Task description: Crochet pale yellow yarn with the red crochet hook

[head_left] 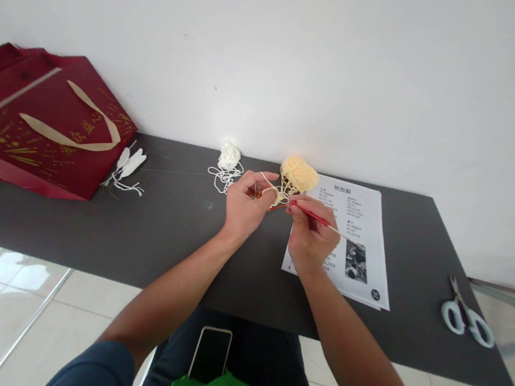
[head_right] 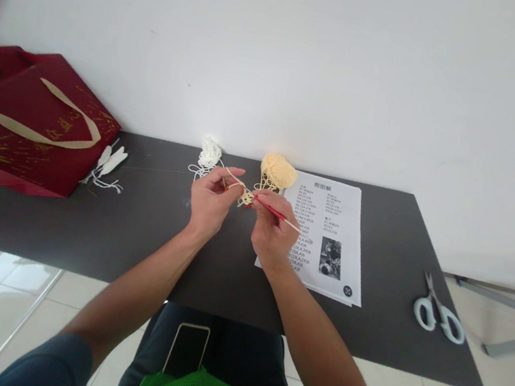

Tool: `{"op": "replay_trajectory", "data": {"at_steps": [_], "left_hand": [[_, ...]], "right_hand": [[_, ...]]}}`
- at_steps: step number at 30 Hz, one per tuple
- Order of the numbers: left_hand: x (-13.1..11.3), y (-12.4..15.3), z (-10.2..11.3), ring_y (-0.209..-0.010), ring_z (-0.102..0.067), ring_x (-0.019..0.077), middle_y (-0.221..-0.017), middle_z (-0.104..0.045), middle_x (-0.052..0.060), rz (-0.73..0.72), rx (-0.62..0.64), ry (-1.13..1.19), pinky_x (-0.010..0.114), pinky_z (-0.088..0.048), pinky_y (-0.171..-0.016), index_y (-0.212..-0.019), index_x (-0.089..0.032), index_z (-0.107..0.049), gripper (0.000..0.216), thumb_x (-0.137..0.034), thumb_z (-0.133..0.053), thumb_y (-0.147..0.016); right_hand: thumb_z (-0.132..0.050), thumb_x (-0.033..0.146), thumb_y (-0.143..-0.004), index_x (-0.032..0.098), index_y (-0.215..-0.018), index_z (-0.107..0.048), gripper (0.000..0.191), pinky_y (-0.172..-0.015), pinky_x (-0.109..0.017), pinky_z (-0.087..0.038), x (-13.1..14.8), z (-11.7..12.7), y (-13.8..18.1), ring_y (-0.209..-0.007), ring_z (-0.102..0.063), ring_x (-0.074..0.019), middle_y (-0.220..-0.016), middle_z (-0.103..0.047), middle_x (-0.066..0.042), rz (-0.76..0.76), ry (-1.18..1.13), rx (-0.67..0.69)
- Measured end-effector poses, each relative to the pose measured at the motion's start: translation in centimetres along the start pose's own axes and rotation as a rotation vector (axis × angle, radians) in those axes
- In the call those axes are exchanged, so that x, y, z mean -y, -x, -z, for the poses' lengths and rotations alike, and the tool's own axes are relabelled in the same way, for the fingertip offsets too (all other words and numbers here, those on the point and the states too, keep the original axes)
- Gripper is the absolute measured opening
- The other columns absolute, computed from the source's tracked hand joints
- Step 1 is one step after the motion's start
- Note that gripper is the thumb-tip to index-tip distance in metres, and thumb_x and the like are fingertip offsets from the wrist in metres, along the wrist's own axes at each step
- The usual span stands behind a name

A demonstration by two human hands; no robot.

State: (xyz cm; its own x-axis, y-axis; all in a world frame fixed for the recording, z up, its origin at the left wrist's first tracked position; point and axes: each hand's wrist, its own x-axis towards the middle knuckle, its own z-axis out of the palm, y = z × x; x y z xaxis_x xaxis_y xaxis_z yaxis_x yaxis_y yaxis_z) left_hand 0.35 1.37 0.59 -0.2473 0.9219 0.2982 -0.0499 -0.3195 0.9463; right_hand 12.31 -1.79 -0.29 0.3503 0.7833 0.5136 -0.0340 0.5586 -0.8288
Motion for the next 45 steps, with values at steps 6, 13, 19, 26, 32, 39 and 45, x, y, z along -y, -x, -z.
{"op": "replay_trajectory", "data": {"at_steps": [6,13,19,26,32,39,45], "left_hand": [[0.0,-0.1,-0.3,-0.063,-0.057,0.0089,-0.073,-0.066,-0.003,0.078,-0.055,0.064,0.024,-0.046,-0.064,-0.099,-0.019,-0.077,0.026,-0.018,-0.073,-0.073],[-0.4,0.0,-1.0,-0.058,-0.058,0.0079,-0.067,-0.069,-0.004,0.285,-0.092,0.225,0.024,-0.047,-0.061,-0.099,-0.017,-0.076,0.033,-0.017,-0.079,-0.066],[-0.8,-0.5,-0.6,-0.060,-0.060,0.0072,-0.074,-0.070,-0.002,0.502,0.012,0.502,0.024,-0.048,-0.062,-0.103,-0.014,-0.076,0.043,-0.017,-0.084,-0.061],[-0.9,-0.9,-0.2,-0.062,-0.062,0.0086,-0.073,-0.071,-0.001,0.583,0.124,0.647,0.026,-0.051,-0.067,-0.106,-0.013,-0.074,0.045,-0.014,-0.082,-0.062],[-0.8,-0.8,-0.1,-0.065,-0.065,0.0123,-0.072,-0.072,0.000,0.550,0.193,0.529,0.030,-0.052,-0.072,-0.108,-0.015,-0.076,0.047,-0.019,-0.084,-0.062],[-0.3,-1.0,0.1,-0.055,-0.052,0.0080,-0.059,-0.061,-0.005,0.424,0.165,0.251,0.025,-0.044,-0.060,-0.099,-0.016,-0.080,0.037,-0.019,-0.083,-0.063],[0.1,-0.5,-0.2,-0.059,-0.053,0.0094,-0.065,-0.065,-0.003,0.226,0.043,0.006,0.025,-0.044,-0.059,-0.098,-0.018,-0.081,0.032,-0.017,-0.075,-0.067]], "right_hand": [[-0.078,0.027,-0.085,0.036,-0.093,-0.079,0.012,-0.089,-0.048,-0.062,-0.6,0.2,0.4,-0.093,-0.075,-0.0233,-0.099,-0.081,-0.002,0.071,0.069,0.048],[-0.076,0.025,-0.087,0.039,-0.099,-0.081,0.019,-0.095,-0.051,-0.060,-0.9,0.6,0.1,-0.099,-0.075,-0.0248,-0.106,-0.082,-0.002,0.087,0.151,0.157],[-0.076,0.024,-0.087,0.040,-0.098,-0.081,0.020,-0.096,-0.050,-0.060,-0.7,0.5,0.0,-0.099,-0.075,-0.0241,-0.107,-0.082,0.000,0.077,0.172,0.152],[-0.077,0.027,-0.086,0.032,-0.094,-0.081,0.010,-0.081,-0.042,-0.063,-0.8,0.2,-0.3,-0.088,-0.075,-0.0206,-0.105,-0.082,-0.001,-0.111,0.004,0.096],[-0.079,0.031,-0.084,0.027,-0.090,-0.072,0.010,-0.068,-0.032,-0.060,-1.1,-0.2,-1.4,-0.071,-0.069,-0.0141,-0.092,-0.079,0.001,-0.248,-0.213,0.015],[-0.074,0.027,-0.089,0.028,-0.092,-0.070,0.005,-0.079,-0.035,-0.058,-0.3,1.1,-1.8,-0.084,-0.069,-0.0169,-0.095,-0.074,-0.002,-0.053,0.027,0.102],[-0.071,0.024,-0.090,0.031,-0.093,-0.071,0.007,-0.094,-0.042,-0.056,-0.1,1.1,-1.1,-0.098,-0.069,-0.0206,-0.096,-0.074,-0.002,0.096,0.162,0.118]]}}
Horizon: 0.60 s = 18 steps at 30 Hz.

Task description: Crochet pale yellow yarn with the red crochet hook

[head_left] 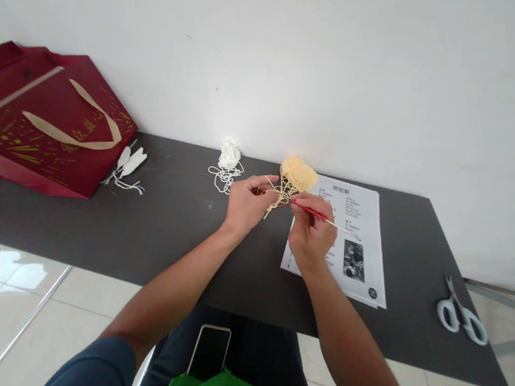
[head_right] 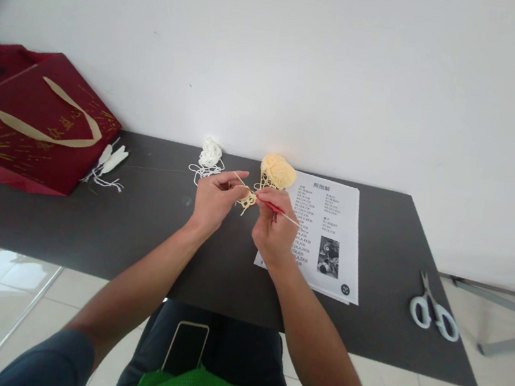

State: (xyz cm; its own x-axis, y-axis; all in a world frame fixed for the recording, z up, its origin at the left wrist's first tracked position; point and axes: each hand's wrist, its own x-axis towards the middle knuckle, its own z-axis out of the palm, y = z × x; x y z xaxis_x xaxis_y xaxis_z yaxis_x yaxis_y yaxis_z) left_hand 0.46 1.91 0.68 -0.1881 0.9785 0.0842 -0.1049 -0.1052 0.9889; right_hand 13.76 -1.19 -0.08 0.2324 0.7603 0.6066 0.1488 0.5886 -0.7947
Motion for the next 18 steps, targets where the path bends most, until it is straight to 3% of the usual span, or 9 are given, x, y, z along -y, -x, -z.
{"op": "replay_trajectory", "data": {"at_steps": [3,6,13,18], "left_hand": [[-0.1,0.3,0.0,-0.068,-0.060,0.0122,-0.079,-0.073,0.001,-0.133,0.002,-0.120,0.026,-0.047,-0.065,-0.082,-0.019,-0.080,0.017,-0.014,-0.069,-0.070],[-0.3,0.3,0.2,-0.072,-0.062,0.0130,-0.093,-0.077,0.004,-0.168,0.040,-0.142,0.027,-0.047,-0.066,-0.069,-0.019,-0.077,0.010,-0.013,-0.068,-0.069],[-0.2,-0.3,0.6,-0.059,-0.055,0.0090,-0.069,-0.069,-0.002,0.021,0.114,0.116,0.024,-0.043,-0.059,-0.087,-0.018,-0.082,0.026,-0.011,-0.072,-0.063],[-0.4,-0.5,0.6,-0.059,-0.057,0.0089,-0.065,-0.068,-0.002,0.129,0.168,0.277,0.023,-0.046,-0.061,-0.085,-0.017,-0.082,0.028,-0.008,-0.073,-0.060]], "right_hand": [[-0.073,0.028,-0.089,0.029,-0.093,-0.070,0.005,-0.089,-0.039,-0.056,0.3,-0.1,0.0,-0.095,-0.069,-0.0199,-0.096,-0.074,-0.002,-0.094,-0.006,-0.058],[-0.073,0.030,-0.090,0.026,-0.093,-0.068,0.007,-0.073,-0.033,-0.055,0.3,-0.1,-0.4,-0.079,-0.067,-0.0159,-0.095,-0.073,-0.001,-0.216,-0.098,-0.092],[-0.078,0.025,-0.084,0.024,-0.090,-0.066,0.013,-0.061,-0.027,-0.050,-0.9,-0.2,-1.1,-0.065,-0.061,-0.0107,-0.085,-0.073,0.002,-0.272,-0.352,-0.115],[-0.081,0.022,-0.080,0.024,-0.086,-0.069,0.014,-0.059,-0.027,-0.049,-0.6,-0.1,-1.5,-0.062,-0.060,-0.0098,-0.083,-0.074,0.002,-0.321,-0.486,-0.097]]}}
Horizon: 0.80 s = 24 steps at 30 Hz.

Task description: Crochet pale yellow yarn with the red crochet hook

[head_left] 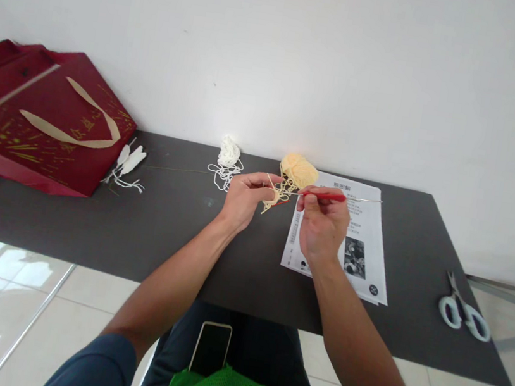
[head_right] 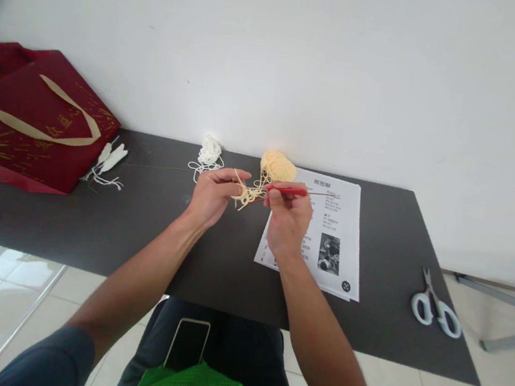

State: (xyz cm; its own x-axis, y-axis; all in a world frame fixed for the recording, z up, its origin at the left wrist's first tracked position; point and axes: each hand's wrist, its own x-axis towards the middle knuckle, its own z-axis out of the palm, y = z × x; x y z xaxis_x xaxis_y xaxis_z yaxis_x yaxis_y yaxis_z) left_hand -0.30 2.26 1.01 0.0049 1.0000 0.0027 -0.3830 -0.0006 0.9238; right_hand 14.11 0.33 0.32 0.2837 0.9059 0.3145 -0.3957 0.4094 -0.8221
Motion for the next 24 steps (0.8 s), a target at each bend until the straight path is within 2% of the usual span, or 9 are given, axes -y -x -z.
{"op": "replay_trajectory", "data": {"at_steps": [5,10,14,19,24], "left_hand": [[0.2,0.1,-0.2,-0.059,-0.059,0.0088,-0.066,-0.071,0.000,0.018,0.023,0.043,0.022,-0.046,-0.061,-0.079,-0.017,-0.080,0.017,-0.012,-0.079,-0.063],[0.6,0.4,-0.4,-0.061,-0.059,0.0088,-0.069,-0.070,0.000,-0.049,0.010,-0.017,0.022,-0.045,-0.061,-0.081,-0.017,-0.079,0.014,-0.019,-0.082,-0.068],[0.7,0.5,-0.4,-0.059,-0.056,0.0084,-0.069,-0.069,0.000,-0.105,-0.030,-0.097,0.022,-0.045,-0.060,-0.085,-0.018,-0.080,0.015,-0.022,-0.081,-0.071],[0.7,0.4,-0.3,-0.071,-0.060,0.0092,-0.091,-0.074,0.002,-0.188,-0.057,-0.088,0.023,-0.050,-0.066,-0.092,-0.021,-0.082,0.019,-0.021,-0.080,-0.073],[0.6,0.3,-0.2,-0.065,-0.057,0.0080,-0.077,-0.068,-0.002,-0.182,-0.037,-0.102,0.022,-0.048,-0.063,-0.106,-0.023,-0.081,0.034,-0.019,-0.079,-0.072]], "right_hand": [[-0.085,0.026,-0.076,0.024,-0.083,-0.071,0.015,-0.059,-0.026,-0.053,0.4,-0.3,-0.2,-0.064,-0.063,-0.0102,-0.081,-0.075,0.002,-0.143,-0.114,-0.001],[-0.086,0.028,-0.077,0.022,-0.083,-0.075,0.014,-0.064,-0.022,-0.059,-0.2,-0.4,0.0,-0.068,-0.067,-0.0086,-0.084,-0.077,0.001,-0.237,-0.154,-0.033],[-0.084,0.028,-0.079,0.022,-0.086,-0.076,0.012,-0.067,-0.021,-0.062,-0.6,-0.5,0.2,-0.068,-0.068,-0.0081,-0.086,-0.078,0.001,-0.253,-0.133,-0.055],[-0.084,0.027,-0.079,0.022,-0.086,-0.076,0.012,-0.068,-0.020,-0.063,-0.6,-0.7,0.3,-0.069,-0.069,-0.0076,-0.086,-0.078,0.001,-0.251,-0.151,-0.077],[-0.084,0.028,-0.080,0.022,-0.087,-0.075,0.013,-0.070,-0.022,-0.064,-0.5,-1.0,0.5,-0.069,-0.069,-0.0080,-0.087,-0.078,0.001,-0.256,-0.137,-0.065]]}}
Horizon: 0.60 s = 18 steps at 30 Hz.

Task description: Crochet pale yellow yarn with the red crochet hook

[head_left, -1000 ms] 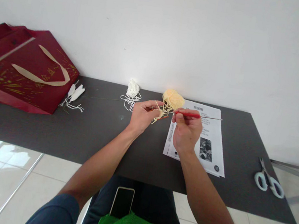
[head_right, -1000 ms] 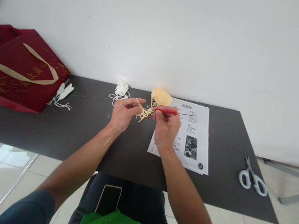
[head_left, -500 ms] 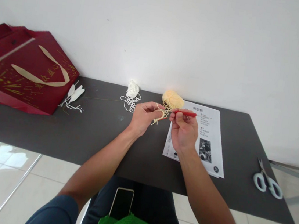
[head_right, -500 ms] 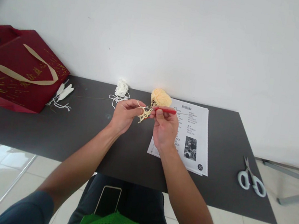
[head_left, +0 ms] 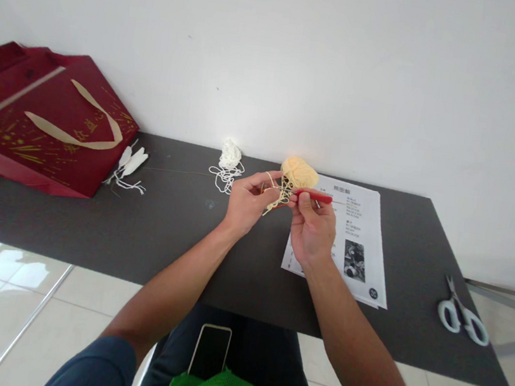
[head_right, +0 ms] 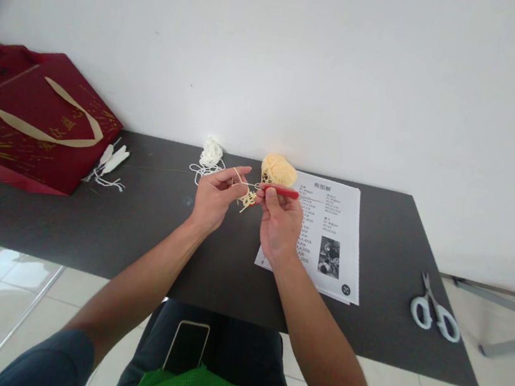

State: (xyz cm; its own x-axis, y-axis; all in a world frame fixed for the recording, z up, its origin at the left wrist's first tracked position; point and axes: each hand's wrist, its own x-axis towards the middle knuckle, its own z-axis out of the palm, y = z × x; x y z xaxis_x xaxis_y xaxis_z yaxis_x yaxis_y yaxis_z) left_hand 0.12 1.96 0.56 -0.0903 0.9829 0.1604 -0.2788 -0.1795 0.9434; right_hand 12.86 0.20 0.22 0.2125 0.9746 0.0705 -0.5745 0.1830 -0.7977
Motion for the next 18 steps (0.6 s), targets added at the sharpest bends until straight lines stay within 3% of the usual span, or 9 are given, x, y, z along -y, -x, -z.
{"op": "replay_trajectory", "data": {"at_steps": [8,13,18], "left_hand": [[0.0,0.1,0.0,-0.071,-0.062,0.0100,-0.087,-0.074,0.002,-0.017,-0.020,-0.064,0.024,-0.050,-0.066,-0.096,-0.022,-0.083,0.026,-0.021,-0.083,-0.071],[-0.2,0.0,-0.3,-0.072,-0.066,0.0115,-0.083,-0.076,0.002,0.089,-0.021,0.166,0.028,-0.053,-0.075,-0.100,-0.022,-0.082,0.033,-0.023,-0.088,-0.067],[-0.8,-0.1,-0.6,-0.074,-0.067,0.0105,-0.081,-0.076,0.001,0.184,-0.030,0.399,0.027,-0.053,-0.081,-0.100,-0.021,-0.081,0.037,-0.021,-0.090,-0.064]], "right_hand": [[-0.080,0.030,-0.084,0.023,-0.090,-0.073,0.012,-0.077,-0.033,-0.065,-0.4,-0.4,0.5,-0.072,-0.072,-0.0131,-0.090,-0.079,-0.001,0.114,0.118,-0.008],[-0.078,0.029,-0.085,0.025,-0.098,-0.077,0.014,-0.077,-0.036,-0.065,-0.4,-0.2,1.6,-0.078,-0.075,-0.0169,-0.098,-0.081,-0.003,0.331,0.405,-0.036],[-0.077,0.020,-0.085,0.035,-0.100,-0.081,0.022,-0.092,-0.046,-0.064,-0.1,0.1,2.3,-0.098,-0.077,-0.0228,-0.107,-0.082,-0.001,0.594,0.635,0.108]]}}
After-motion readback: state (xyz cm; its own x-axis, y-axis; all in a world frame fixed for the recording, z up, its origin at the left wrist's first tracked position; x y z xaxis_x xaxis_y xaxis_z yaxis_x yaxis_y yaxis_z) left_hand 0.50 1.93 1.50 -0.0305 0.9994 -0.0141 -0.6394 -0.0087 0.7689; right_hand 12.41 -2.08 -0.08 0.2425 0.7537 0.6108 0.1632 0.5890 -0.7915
